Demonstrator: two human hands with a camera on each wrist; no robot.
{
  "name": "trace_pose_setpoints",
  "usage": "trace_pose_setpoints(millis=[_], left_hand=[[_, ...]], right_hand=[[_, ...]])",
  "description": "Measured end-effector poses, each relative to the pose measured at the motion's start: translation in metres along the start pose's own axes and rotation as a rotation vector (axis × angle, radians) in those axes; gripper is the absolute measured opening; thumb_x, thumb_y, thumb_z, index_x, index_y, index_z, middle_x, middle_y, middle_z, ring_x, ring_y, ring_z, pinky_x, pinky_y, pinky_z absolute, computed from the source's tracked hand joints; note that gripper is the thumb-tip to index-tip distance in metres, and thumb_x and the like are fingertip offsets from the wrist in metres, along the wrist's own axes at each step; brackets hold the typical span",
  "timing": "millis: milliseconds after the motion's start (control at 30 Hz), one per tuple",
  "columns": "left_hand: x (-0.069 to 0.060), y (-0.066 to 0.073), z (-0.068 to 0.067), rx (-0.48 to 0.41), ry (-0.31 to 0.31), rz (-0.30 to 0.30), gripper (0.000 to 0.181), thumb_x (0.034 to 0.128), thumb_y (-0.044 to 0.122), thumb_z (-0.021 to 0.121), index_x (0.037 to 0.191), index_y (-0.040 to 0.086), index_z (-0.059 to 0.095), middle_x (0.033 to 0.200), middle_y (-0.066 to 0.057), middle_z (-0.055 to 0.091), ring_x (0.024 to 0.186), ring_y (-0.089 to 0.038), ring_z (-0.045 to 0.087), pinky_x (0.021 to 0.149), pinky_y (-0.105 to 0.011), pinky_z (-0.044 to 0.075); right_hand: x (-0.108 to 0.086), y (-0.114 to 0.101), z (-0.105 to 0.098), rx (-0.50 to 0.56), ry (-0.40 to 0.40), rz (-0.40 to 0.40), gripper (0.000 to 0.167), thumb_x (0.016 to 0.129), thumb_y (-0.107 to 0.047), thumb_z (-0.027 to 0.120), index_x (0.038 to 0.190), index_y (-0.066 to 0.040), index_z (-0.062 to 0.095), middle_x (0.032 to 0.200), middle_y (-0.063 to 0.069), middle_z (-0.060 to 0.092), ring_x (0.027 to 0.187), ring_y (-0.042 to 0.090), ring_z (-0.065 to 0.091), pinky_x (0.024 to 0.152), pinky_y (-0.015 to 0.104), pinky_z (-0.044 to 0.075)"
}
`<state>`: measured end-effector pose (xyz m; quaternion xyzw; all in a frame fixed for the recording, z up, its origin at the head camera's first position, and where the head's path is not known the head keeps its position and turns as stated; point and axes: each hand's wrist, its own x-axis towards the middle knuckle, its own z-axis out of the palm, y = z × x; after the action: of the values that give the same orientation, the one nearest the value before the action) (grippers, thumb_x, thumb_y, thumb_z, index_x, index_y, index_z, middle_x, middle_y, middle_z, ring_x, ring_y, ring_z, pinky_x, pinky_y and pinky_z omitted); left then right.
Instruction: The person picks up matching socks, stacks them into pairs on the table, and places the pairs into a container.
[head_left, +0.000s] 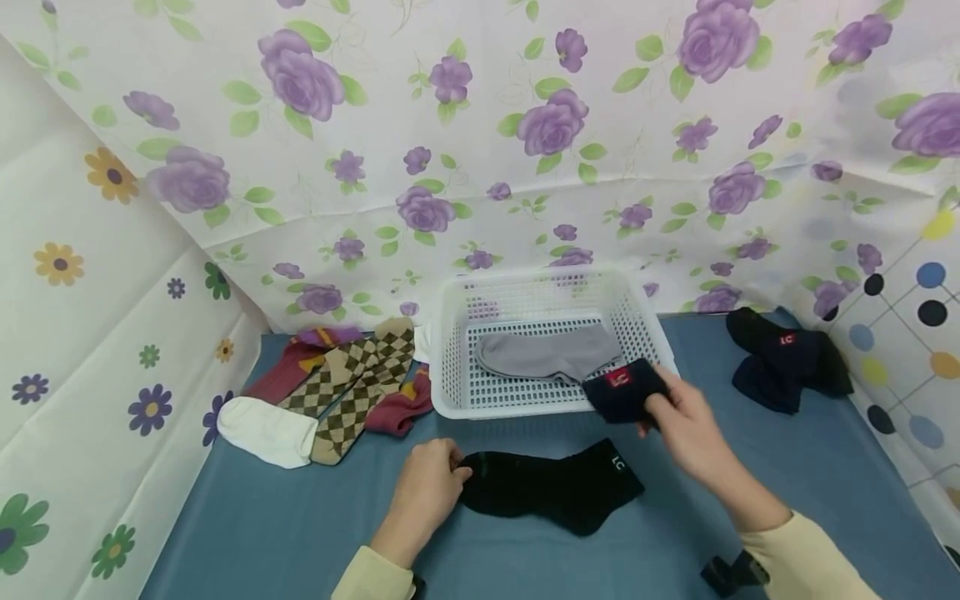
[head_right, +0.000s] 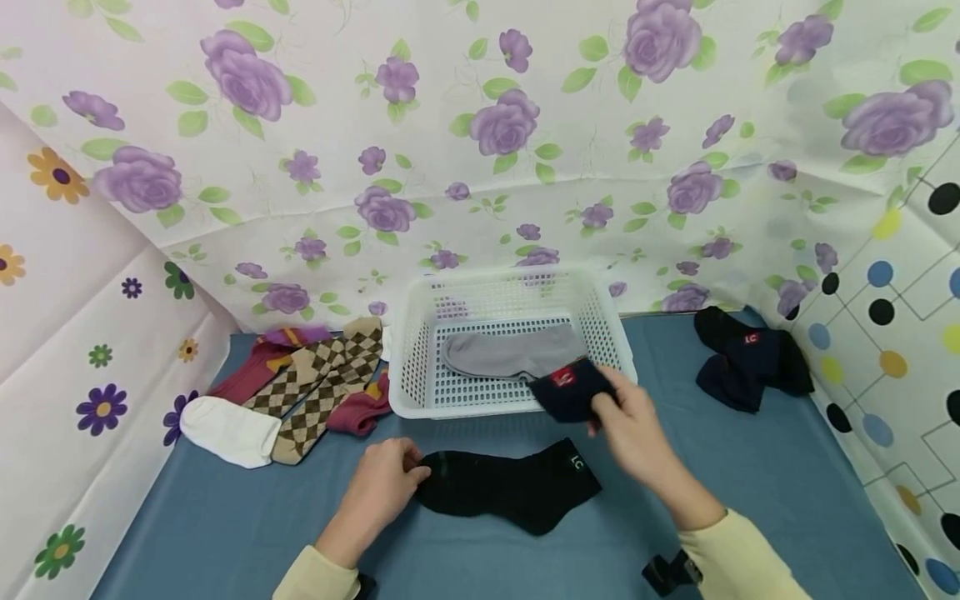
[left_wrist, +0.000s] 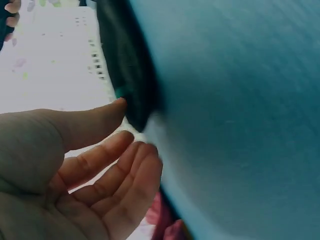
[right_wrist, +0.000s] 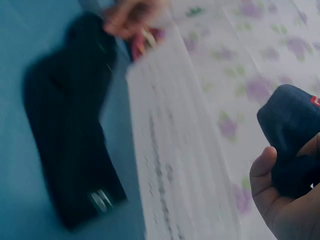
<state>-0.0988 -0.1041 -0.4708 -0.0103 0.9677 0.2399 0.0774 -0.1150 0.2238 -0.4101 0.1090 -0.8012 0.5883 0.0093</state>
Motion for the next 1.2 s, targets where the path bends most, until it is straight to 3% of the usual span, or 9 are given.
trace_pose_setpoints(millis=[100, 200, 367, 467, 600, 700, 833, 1000, 1200], left_hand=[[-0.007, 0.009, -0.007, -0.002, 0.078, 0.047, 0.022, 0.0802, 0.033, 0.073, 0.092, 0.016, 0.068, 0.081, 0.003, 0.062, 0.068, -0.01, 0.056, 0.058, -0.029, 0.047], [-0.016, 0.025, -0.018, -0.101, 0.112, 0.126, 0.029, 0.0826, 0.045, 0.067, 0.1, 0.023, 0.067, 0.082, 0.01, 0.06, 0.067, -0.004, 0.054, 0.058, -0.024, 0.046], [-0.029, 0.048, -0.029, -0.38, 0.051, 0.275, 0.041, 0.0841, 0.06, 0.055, 0.114, 0.033, 0.059, 0.093, 0.015, 0.062, 0.076, 0.001, 0.058, 0.065, -0.019, 0.049], [-0.033, 0.056, -0.029, -0.468, 0.039, 0.361, 0.042, 0.0827, 0.055, 0.06, 0.118, 0.032, 0.058, 0.101, 0.013, 0.064, 0.083, 0.0, 0.061, 0.07, -0.02, 0.052], [-0.032, 0.059, -0.026, -0.498, 0.129, 0.472, 0.025, 0.0828, 0.04, 0.068, 0.105, 0.028, 0.065, 0.096, 0.01, 0.065, 0.074, 0.001, 0.06, 0.063, -0.019, 0.052], [-0.032, 0.059, -0.025, -0.537, 0.177, 0.506, 0.013, 0.0839, 0.032, 0.069, 0.096, 0.029, 0.067, 0.091, 0.01, 0.065, 0.07, 0.001, 0.06, 0.06, -0.018, 0.052], [-0.032, 0.059, -0.027, -0.583, 0.197, 0.518, 0.013, 0.0837, 0.029, 0.07, 0.096, 0.033, 0.066, 0.092, 0.014, 0.065, 0.072, 0.0, 0.061, 0.061, -0.019, 0.052], [-0.035, 0.061, -0.028, -0.599, 0.228, 0.577, 0.014, 0.0833, 0.025, 0.071, 0.095, 0.031, 0.068, 0.087, 0.016, 0.062, 0.069, 0.001, 0.059, 0.058, -0.02, 0.051], [-0.037, 0.065, -0.031, -0.622, 0.234, 0.642, 0.01, 0.0856, 0.027, 0.068, 0.095, 0.029, 0.067, 0.085, 0.015, 0.062, 0.067, 0.0, 0.058, 0.056, -0.02, 0.05]], right_hand=[[-0.008, -0.003, 0.019, 0.046, -0.079, -0.01, 0.03, 0.097, 0.0, 0.033, 0.112, -0.013, 0.055, 0.097, 0.012, 0.059, 0.06, 0.027, 0.055, 0.053, 0.036, 0.05], [-0.014, -0.004, 0.037, 0.089, -0.127, -0.009, 0.033, 0.098, 0.0, 0.032, 0.114, -0.016, 0.056, 0.098, 0.011, 0.06, 0.06, 0.028, 0.055, 0.054, 0.036, 0.05], [-0.021, -0.003, 0.064, 0.132, -0.164, 0.033, 0.032, 0.097, -0.001, 0.035, 0.116, -0.015, 0.057, 0.102, 0.012, 0.061, 0.061, 0.027, 0.055, 0.055, 0.036, 0.051], [-0.022, -0.004, 0.076, 0.141, -0.187, 0.083, 0.028, 0.097, -0.002, 0.037, 0.113, -0.013, 0.057, 0.104, 0.012, 0.06, 0.064, 0.027, 0.055, 0.057, 0.038, 0.051], [-0.023, -0.005, 0.082, 0.114, -0.274, 0.105, 0.027, 0.098, -0.007, 0.04, 0.115, -0.019, 0.057, 0.109, 0.009, 0.061, 0.074, 0.025, 0.059, 0.063, 0.038, 0.054], [-0.024, -0.006, 0.081, 0.041, -0.345, 0.082, 0.026, 0.099, -0.015, 0.043, 0.12, -0.026, 0.056, 0.11, 0.004, 0.064, 0.082, 0.023, 0.061, 0.068, 0.033, 0.053], [-0.025, -0.009, 0.078, -0.032, -0.396, 0.049, 0.027, 0.097, -0.027, 0.05, 0.123, -0.032, 0.054, 0.114, -0.008, 0.064, 0.095, 0.016, 0.063, 0.076, 0.027, 0.052], [-0.023, -0.018, 0.079, -0.042, -0.347, -0.032, 0.032, 0.094, -0.035, 0.055, 0.126, -0.032, 0.055, 0.123, -0.011, 0.06, 0.103, 0.009, 0.063, 0.08, 0.028, 0.053], [-0.021, -0.031, 0.078, -0.118, -0.188, -0.222, 0.024, 0.088, -0.028, 0.064, 0.112, -0.031, 0.066, 0.112, -0.013, 0.064, 0.103, 0.006, 0.061, 0.079, 0.027, 0.054]])
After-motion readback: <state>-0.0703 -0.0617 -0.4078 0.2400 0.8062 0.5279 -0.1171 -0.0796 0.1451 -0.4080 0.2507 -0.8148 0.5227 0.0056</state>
